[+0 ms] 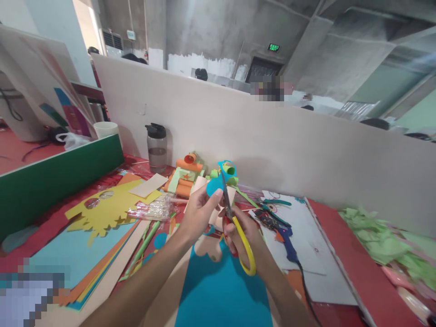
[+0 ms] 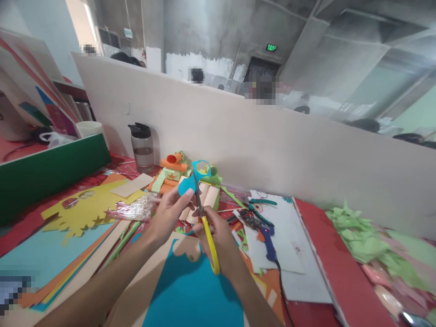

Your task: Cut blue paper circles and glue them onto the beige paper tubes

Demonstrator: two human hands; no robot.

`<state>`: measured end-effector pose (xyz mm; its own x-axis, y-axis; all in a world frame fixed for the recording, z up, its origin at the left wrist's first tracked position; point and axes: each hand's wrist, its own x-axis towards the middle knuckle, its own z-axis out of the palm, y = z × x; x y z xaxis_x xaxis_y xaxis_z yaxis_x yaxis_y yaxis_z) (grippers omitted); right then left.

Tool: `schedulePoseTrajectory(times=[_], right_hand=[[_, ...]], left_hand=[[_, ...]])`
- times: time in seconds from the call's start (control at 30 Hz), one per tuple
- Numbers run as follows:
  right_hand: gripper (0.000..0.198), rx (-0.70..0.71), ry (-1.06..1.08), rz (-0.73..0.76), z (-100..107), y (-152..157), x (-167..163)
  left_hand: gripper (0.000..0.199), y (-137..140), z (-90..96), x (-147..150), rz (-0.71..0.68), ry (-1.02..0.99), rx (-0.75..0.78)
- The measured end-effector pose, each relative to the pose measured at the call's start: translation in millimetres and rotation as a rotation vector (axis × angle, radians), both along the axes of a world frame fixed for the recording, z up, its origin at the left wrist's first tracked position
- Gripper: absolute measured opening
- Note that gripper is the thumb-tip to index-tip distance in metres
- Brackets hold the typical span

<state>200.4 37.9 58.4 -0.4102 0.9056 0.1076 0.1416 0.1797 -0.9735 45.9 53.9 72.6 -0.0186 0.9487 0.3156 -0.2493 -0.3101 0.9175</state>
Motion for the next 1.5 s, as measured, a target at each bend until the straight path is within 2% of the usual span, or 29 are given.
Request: schedulePoseTrajectory(times=[0.07,0.17,0.6,0.87,1.13,1.37,1.5], right_hand=[[0.058,0.01,-0.005,0.001,-1,-2,-3],[0.058,0.007,-0.019,0.005,1,-4,-4],[0.06,0.008,-0.064,0.073,5,2,5],[0.053,0.03,-0.141,0.022,5,4,9],[0.059,0.027,-0.141,0.09,8,6,16],[0.045,0.016,-0.191,0.078,11,7,19],[0.05,-0.002,-0.15,0.079,10,7,16]], left_hand=[[0.032,-1,-3.1,4,0.088,-0.009,0.003],[0.032,0,-4.7,4,0.127,0.002,-0.003],[0.03,0,5.4,-1,0.068,0.029,0.003],[0.032,3,5.4,-6,0.06,0.093,-0.029],[0.028,6,3.7,-19,-0.041,0.207,-0.093],[0.029,8,6.2,-23,-0.084,0.207,-0.09],[0.03,7,6.5,-22,-0.106,0.174,-0.086]])
